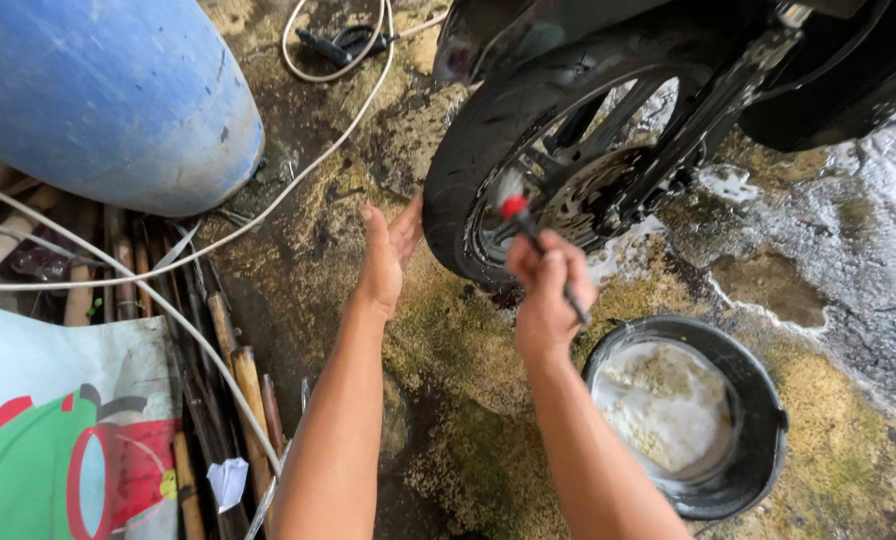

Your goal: The person scrubs the front wheel and tire of a motorcycle using a brush and soapy water from a bucket. They repeatedly dip the brush into the bucket and scrub the tire tread, rim, and brake disc area while rotating the wheel to reach different sections.

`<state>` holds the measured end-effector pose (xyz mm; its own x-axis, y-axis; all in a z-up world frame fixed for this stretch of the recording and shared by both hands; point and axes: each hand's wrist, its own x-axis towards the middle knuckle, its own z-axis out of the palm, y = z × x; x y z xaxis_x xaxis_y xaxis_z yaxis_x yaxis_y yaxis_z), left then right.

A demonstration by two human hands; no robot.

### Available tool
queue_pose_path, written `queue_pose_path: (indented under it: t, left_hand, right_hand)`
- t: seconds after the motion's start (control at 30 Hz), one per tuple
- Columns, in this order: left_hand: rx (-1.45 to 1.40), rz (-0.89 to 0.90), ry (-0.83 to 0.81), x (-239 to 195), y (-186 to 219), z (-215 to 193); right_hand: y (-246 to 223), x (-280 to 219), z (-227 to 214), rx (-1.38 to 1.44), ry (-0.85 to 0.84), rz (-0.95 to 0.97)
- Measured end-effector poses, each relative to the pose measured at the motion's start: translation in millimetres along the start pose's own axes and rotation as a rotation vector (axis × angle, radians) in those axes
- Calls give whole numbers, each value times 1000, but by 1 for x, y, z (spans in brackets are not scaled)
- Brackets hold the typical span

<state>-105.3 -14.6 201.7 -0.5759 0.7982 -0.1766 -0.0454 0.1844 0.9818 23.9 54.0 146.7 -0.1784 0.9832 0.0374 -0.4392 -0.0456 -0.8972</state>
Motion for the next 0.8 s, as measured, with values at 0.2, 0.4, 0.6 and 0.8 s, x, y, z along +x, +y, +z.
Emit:
queue_pose_path:
  t: [0.2,0.4,0.6,0.8]
  left_hand:
    - [-32,-114,24,5,-13,-13]
    - [-40,-157,-17,2,-10,-19]
    - [-28,-187,16,4,-14,-18]
    - [42,-189,-29,3,-11,-20]
  right_hand:
    - [31,-25,-15,-13,-4,287]
    - [13,-27,1,81,24,132]
    - [-22,8,10,18,-38,-180]
    - [-7,-4,11,-115,-35,-232]
